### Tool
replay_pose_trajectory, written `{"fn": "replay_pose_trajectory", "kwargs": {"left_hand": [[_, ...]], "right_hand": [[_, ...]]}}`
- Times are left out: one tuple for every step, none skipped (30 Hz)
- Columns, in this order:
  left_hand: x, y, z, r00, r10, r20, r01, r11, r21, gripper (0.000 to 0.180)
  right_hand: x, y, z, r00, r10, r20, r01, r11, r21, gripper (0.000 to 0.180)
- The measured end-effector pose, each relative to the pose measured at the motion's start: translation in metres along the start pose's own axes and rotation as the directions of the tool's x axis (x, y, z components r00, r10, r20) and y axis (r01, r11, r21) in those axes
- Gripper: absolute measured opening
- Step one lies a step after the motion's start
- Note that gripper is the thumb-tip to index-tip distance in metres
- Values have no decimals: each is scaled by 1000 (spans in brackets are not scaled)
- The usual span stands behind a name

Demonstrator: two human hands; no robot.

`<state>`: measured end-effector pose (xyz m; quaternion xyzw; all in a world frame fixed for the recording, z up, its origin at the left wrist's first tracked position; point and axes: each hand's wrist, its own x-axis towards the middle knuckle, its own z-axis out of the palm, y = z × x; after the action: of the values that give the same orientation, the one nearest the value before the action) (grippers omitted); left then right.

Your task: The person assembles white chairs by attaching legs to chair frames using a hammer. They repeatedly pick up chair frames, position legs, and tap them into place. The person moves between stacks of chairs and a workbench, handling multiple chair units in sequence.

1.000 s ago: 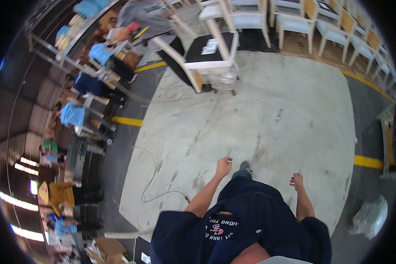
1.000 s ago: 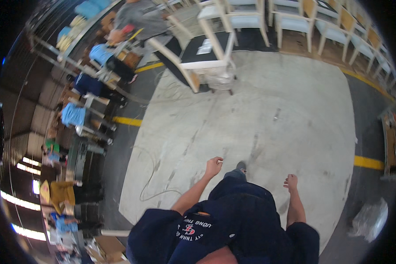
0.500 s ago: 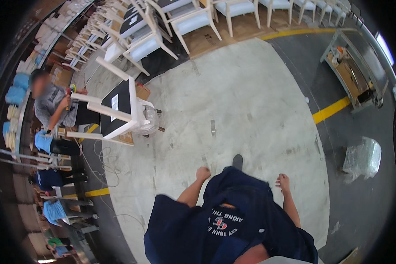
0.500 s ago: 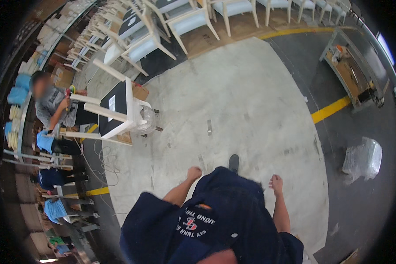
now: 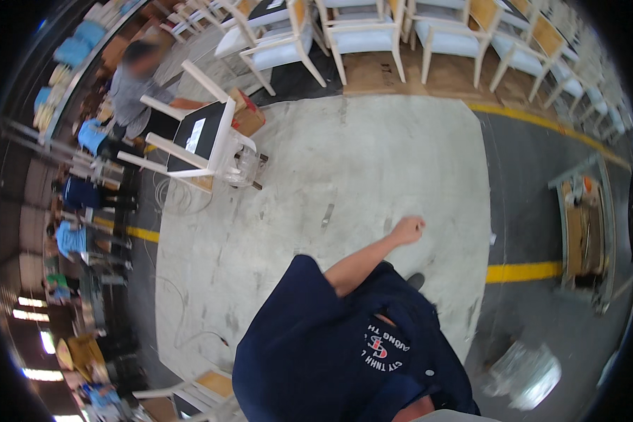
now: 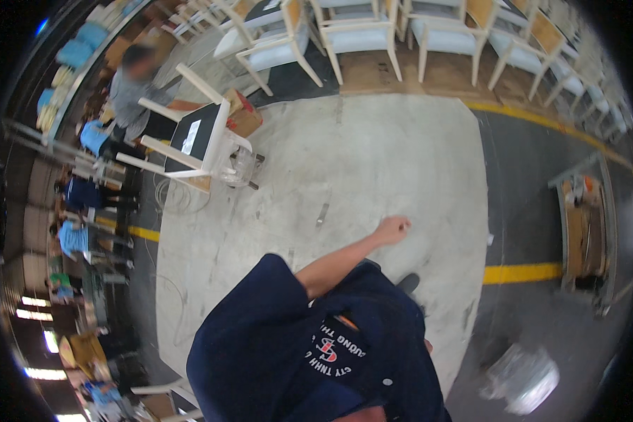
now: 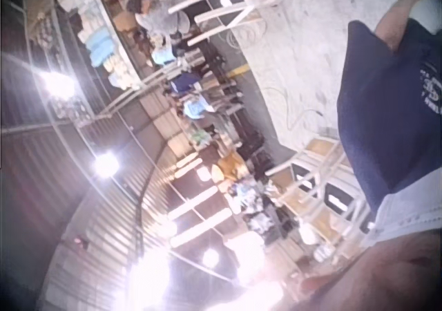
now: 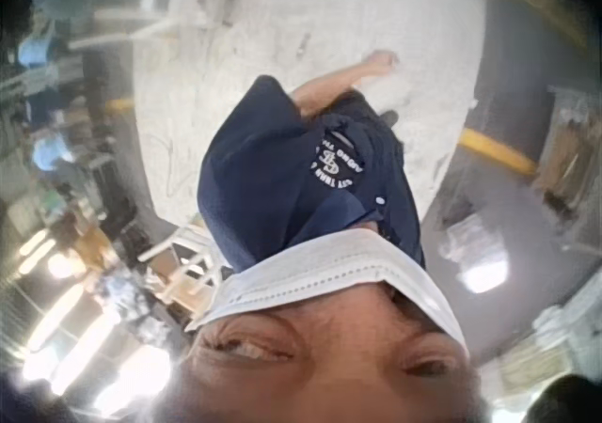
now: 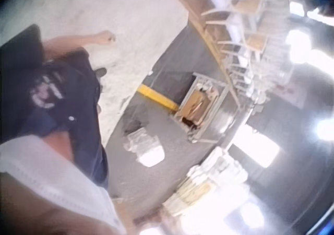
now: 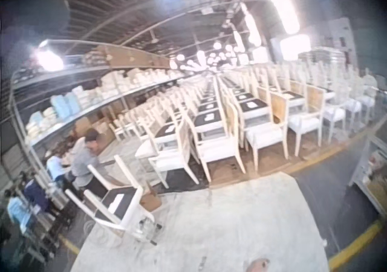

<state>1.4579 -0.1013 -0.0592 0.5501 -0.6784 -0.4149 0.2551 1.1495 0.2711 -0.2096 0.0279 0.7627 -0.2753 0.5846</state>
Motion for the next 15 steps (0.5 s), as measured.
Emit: {"fn": "replay_pose_trajectory", "kwargs": {"left_hand": [[-12, 13, 2, 998, 16, 64, -17, 1000, 16, 23], [-20, 19, -1, 996, 13, 87, -15, 1000, 20, 23], [-43, 18, -3, 994, -12, 109, 11, 1000, 9, 24], [-66, 9, -4, 995, -68, 74, 65, 997, 43, 23], [-82, 4, -10, 993, -111, 41, 107, 991, 84, 23], [-100, 0, -16, 985, -173, -20, 174, 983, 51, 23], [-114, 5, -28, 968, -235, -84, 237, 971, 15, 24], [-123, 7, -38, 945, -294, -142, 294, 956, -24, 24], [-132, 8, -46, 911, -360, -200, 353, 933, -72, 24], [-134, 10, -55, 889, -409, -207, 402, 913, -74, 25], [-135, 11, -64, 864, -457, -213, 451, 889, -77, 25], [-133, 13, -73, 839, -498, -220, 492, 866, -88, 26], [-133, 14, -76, 860, -465, -208, 448, 885, -129, 27], [-136, 16, -74, 881, -430, -199, 402, 900, -167, 28], [-133, 15, -80, 904, -384, -190, 347, 916, -200, 29]], "right_hand": [[7, -30, -20, 1000, -11, 20, 11, 999, -38, 27], [21, -70, -35, 999, -36, 40, 38, 997, -68, 26], [27, -111, -53, 997, -67, 30, 70, 994, -89, 26], [37, -148, -63, 993, -116, 16, 117, 990, -80, 25], [48, -183, -67, 986, -168, -2, 168, 985, -43, 25], [58, -214, -65, 974, -224, -19, 224, 975, -5, 25], [67, -248, -61, 960, -279, -32, 280, 960, 27, 26], [76, -274, -50, 942, -331, -50, 334, 940, 70, 28], [81, -292, -32, 947, -320, -32, 322, 945, 59, 27], [85, -311, -15, 949, -315, -18, 315, 948, 41, 26], [88, -327, 4, 951, -308, -4, 308, 951, 24, 25], [106, -339, 18, 965, -253, 72, 254, 967, -6, 23], [110, -352, 49, 966, -236, 107, 245, 966, -79, 24], [111, -356, 80, 966, -216, 140, 237, 960, -151, 26], [110, -359, 114, 966, -200, 166, 233, 948, -217, 29]]}}
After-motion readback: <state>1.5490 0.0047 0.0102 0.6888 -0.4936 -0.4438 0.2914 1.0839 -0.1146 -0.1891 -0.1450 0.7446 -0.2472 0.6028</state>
